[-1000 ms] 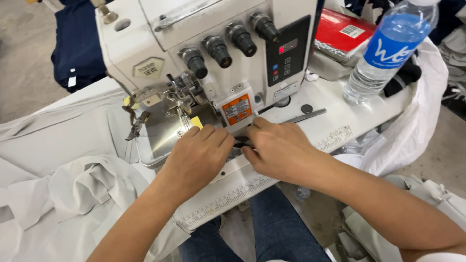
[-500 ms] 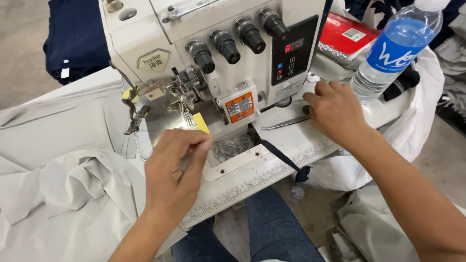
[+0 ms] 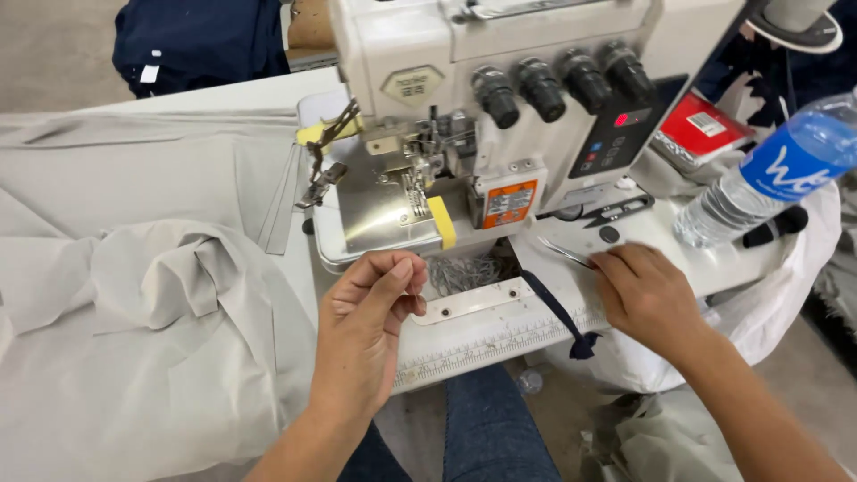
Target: Adjusting and threading an industrial sewing machine using a precision tool
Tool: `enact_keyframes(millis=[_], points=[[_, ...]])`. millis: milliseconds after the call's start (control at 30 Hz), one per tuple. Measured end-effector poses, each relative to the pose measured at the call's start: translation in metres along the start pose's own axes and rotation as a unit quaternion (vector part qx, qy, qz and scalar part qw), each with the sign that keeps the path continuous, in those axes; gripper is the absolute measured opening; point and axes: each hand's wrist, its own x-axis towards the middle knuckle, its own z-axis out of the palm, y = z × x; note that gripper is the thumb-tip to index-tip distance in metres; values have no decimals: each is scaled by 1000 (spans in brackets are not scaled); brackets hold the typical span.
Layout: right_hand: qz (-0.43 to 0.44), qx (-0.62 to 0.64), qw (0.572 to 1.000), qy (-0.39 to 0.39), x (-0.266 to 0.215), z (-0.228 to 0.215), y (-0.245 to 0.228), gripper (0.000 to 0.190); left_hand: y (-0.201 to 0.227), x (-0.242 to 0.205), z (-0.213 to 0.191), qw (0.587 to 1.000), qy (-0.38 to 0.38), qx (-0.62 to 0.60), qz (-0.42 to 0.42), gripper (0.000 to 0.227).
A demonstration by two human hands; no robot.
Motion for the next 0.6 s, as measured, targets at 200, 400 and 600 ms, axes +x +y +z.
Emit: enact_keyframes(millis=[200,400,600], points=[[220,292,929,59,32,-43,-69,19,-5,4,-6,996,17,-89,-8,11],[203,427,881,10,86,-78,-130,20,-9,6,-3,987,4,-161,-15,11],[212,385,897,55,106,-75,-158,17,-6,5,1,978,31,-204,-12,12]])
